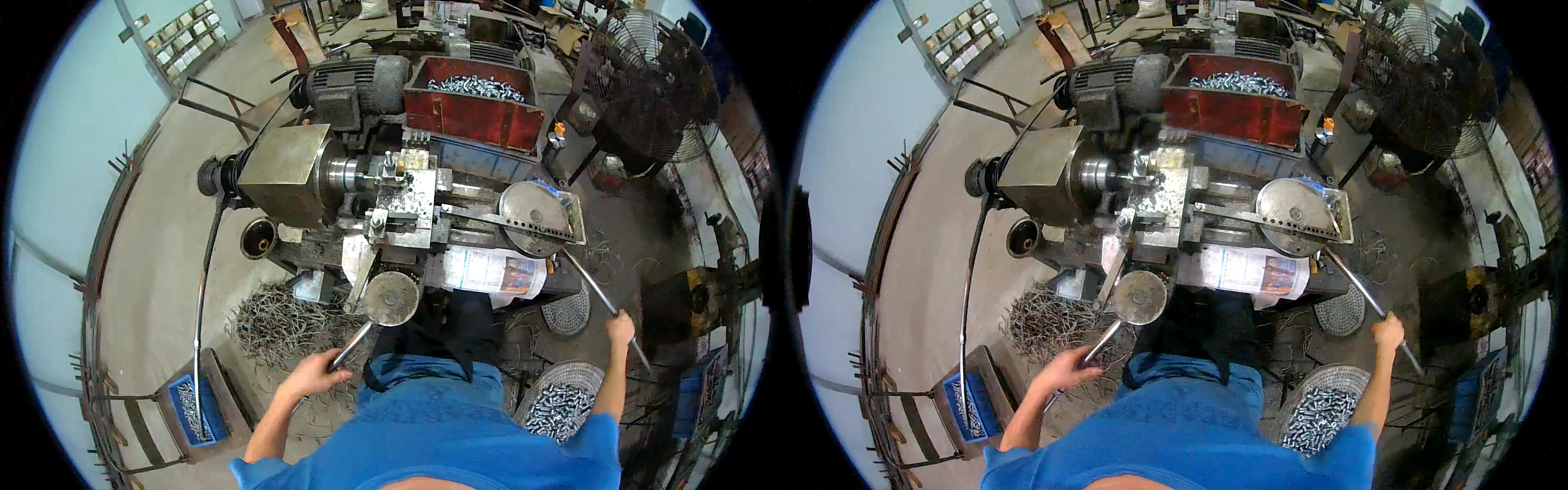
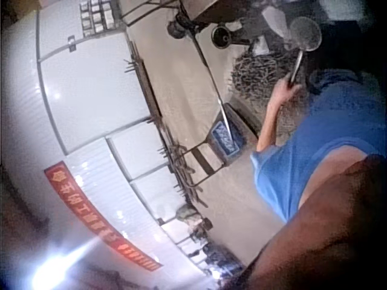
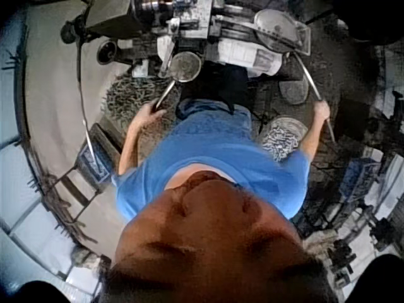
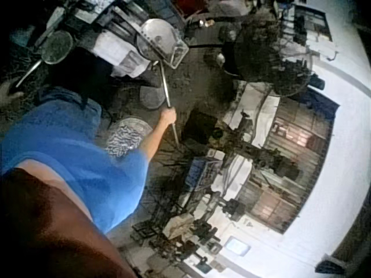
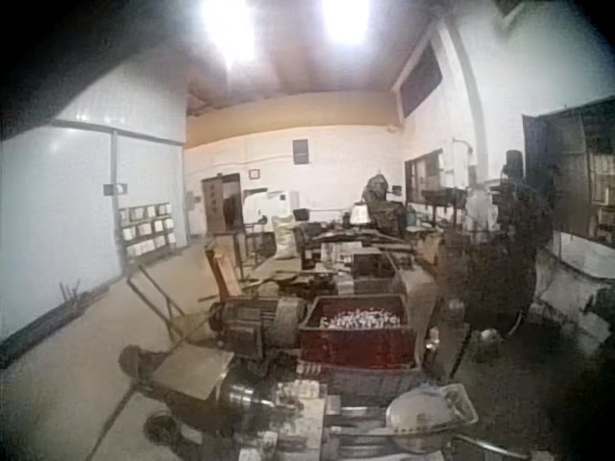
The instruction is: The person picks up a metal part from a bin, places it into the chuck of a lathe, and secures it. They then operate the lathe by pulling a lever, causing the part to spin while they use a tool to shape or cut it. After the process is complete, they stop the lathe, remove the finished part, and place it into a separate bin before repeating the process with a new part.
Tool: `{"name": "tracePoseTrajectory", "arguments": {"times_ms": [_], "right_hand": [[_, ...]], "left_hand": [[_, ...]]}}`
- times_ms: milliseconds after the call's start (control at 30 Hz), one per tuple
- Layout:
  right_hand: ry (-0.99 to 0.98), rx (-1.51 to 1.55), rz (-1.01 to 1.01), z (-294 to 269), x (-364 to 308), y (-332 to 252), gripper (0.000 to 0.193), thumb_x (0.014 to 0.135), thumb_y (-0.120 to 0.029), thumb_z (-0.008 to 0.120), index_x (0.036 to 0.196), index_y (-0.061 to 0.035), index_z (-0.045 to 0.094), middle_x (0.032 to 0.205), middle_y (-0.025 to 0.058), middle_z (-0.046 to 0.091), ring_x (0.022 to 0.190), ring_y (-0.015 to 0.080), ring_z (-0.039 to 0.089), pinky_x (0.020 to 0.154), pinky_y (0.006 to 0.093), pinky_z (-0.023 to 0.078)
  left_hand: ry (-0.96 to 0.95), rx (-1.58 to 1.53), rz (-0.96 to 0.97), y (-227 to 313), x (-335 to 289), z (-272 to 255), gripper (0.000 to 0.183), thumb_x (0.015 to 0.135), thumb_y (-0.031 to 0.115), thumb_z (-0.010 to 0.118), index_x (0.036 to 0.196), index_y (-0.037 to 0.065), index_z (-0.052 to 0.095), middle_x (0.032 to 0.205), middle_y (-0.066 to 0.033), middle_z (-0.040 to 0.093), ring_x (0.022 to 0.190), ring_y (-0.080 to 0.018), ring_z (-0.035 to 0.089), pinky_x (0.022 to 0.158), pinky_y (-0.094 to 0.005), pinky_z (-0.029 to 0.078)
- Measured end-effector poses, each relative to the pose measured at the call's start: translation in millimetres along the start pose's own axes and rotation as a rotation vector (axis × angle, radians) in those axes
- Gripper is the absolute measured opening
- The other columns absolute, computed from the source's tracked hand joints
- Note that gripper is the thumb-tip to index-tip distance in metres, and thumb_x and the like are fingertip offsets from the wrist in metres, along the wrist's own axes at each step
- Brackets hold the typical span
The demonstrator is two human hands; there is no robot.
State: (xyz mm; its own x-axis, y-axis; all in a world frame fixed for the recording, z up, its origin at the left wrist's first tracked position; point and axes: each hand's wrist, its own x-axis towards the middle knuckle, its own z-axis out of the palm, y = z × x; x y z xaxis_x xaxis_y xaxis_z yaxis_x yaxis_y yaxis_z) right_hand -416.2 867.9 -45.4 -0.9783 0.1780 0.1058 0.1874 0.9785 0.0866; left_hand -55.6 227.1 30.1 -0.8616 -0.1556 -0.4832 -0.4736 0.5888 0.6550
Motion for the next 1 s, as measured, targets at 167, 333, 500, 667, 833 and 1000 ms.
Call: {"name": "tracePoseTrajectory", "arguments": {"times_ms": [167,333,500,667,833,1000], "right_hand": [[0.129,0.112,-0.079,-7.8,-130.6,-32.2,0.023,0.06,-0.018,0.061,0.079,-0.0041,0.058,0.069,0.0214,0.061,0.066,0.0432,0.059,0.061,0.0515,0.048],[-0.128,0.509,0.045,-36.6,-201.7,-91.3,0.029,0.061,-0.022,0.056,0.08,-0.0004,0.058,0.07,0.0251,0.061,0.069,0.0453,0.059,0.063,0.0507,0.047],[-0.175,0.635,0.06,-50.8,-218.4,-114.2,0.031,0.059,-0.023,0.059,0.081,-0.0011,0.057,0.072,0.0253,0.061,0.072,0.046,0.059,0.065,0.0495,0.047],[-0.162,0.646,0.073,-48.0,-226.2,-120.6,0.032,0.059,-0.023,0.059,0.082,-0.0014,0.057,0.071,0.0255,0.06,0.07,0.0466,0.058,0.065,0.0506,0.046],[-0.132,0.357,0.02,-26.6,-194.7,-80.8,0.035,0.063,-0.027,0.061,0.089,-0.0039,0.06,0.072,0.0248,0.061,0.068,0.0436,0.06,0.064,0.052,0.047],[-0.013,-0.123,-0.009,-20.3,-60.7,-7.5,0.035,0.07,-0.027,0.067,0.099,-0.0072,0.062,0.086,0.0157,0.063,0.079,0.0336,0.064,0.068,0.0445,0.05]], "left_hand": [[0.17,0.061,0.041,-9.6,13.2,20.3,0.021,0.079,0.019,0.065,0.093,0.004,0.06,0.075,-0.0212,0.062,0.075,-0.0401,0.06,0.065,-0.0445,0.047],[0.172,0.019,0.017,-23.9,17.6,24.6,0.017,0.078,0.016,0.064,0.09,0.004,0.06,0.076,-0.0217,0.062,0.076,-0.0408,0.06,0.066,-0.0454,0.046],[0.178,0.016,0.002,-21.2,16.9,25.4,0.017,0.078,0.016,0.064,0.09,0.004,0.06,0.077,-0.022,0.061,0.076,-0.0407,0.06,0.066,-0.0453,0.046],[0.198,-0.002,0.012,-16.0,15.3,22.9,0.018,0.078,0.015,0.064,0.093,0.005,0.061,0.077,-0.0214,0.062,0.076,-0.0402,0.06,0.065,-0.0449,0.047],[0.253,0.084,0.039,-10.9,13.4,23.5,0.019,0.079,0.016,0.065,0.095,0.006,0.063,0.076,-0.0196,0.062,0.073,-0.038,0.061,0.065,-0.0436,0.047],[-0.093,-0.102,-0.044,-16.5,16.4,6.0,0.029,0.083,0.026,0.066,0.1,0.004,0.06,0.08,-0.0117,0.065,0.074,-0.026,0.063,0.066,-0.0397,0.047]]}}
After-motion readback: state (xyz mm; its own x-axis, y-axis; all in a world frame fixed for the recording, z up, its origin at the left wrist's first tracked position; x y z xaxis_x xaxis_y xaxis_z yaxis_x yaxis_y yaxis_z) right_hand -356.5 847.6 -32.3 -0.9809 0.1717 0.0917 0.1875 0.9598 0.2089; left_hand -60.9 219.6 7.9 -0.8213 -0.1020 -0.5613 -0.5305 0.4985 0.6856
